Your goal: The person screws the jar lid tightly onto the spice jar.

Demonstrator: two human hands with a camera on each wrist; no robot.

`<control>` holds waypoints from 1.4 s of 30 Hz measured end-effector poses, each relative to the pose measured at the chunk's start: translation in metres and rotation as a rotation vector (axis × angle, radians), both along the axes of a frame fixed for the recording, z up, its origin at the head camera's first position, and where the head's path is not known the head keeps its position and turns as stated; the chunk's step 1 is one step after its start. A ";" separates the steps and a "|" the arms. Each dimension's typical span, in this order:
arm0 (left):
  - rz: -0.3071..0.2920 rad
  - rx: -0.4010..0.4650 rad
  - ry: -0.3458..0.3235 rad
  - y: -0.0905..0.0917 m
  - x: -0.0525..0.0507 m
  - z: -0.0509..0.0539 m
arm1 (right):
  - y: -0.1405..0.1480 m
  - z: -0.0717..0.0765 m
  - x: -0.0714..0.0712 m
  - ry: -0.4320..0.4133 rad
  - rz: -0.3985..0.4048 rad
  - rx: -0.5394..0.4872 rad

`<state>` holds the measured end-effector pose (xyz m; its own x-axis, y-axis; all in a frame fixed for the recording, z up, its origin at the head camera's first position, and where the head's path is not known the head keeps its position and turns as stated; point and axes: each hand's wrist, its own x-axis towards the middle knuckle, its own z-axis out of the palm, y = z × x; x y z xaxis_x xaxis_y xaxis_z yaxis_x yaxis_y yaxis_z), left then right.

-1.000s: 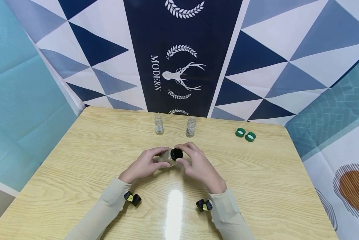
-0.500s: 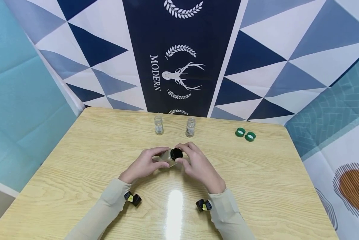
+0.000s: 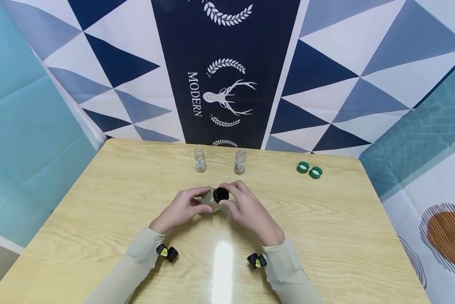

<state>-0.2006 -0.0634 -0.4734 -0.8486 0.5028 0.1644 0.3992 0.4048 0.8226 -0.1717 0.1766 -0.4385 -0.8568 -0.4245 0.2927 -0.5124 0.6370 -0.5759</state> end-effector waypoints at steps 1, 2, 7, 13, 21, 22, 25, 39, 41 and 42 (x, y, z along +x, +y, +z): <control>0.002 0.003 -0.004 -0.001 0.000 0.000 | -0.001 0.000 0.000 0.004 0.000 -0.002; 0.001 0.009 -0.011 -0.002 0.000 0.000 | -0.001 0.000 0.000 0.007 -0.001 -0.008; -0.004 0.028 -0.014 -0.005 0.000 0.001 | -0.003 -0.001 0.000 0.012 0.005 -0.025; 0.016 0.001 0.015 -0.008 0.001 0.001 | -0.004 -0.003 0.000 0.001 0.012 -0.051; 0.047 -0.005 0.019 -0.015 0.002 0.002 | -0.002 -0.013 -0.003 -0.047 0.038 -0.065; 0.053 -0.008 0.016 -0.016 0.003 0.002 | -0.002 -0.014 -0.003 -0.057 0.043 -0.072; 0.061 -0.003 0.007 -0.018 0.004 0.001 | -0.002 -0.017 -0.004 -0.077 0.058 -0.085; 0.114 0.037 0.079 -0.019 0.005 -0.002 | -0.011 -0.018 -0.005 -0.127 0.069 -0.126; 0.121 0.054 0.069 -0.020 0.006 -0.002 | -0.012 -0.019 -0.005 -0.137 0.070 -0.134; 0.124 0.061 0.066 -0.020 0.007 -0.002 | -0.013 -0.019 -0.005 -0.140 0.070 -0.136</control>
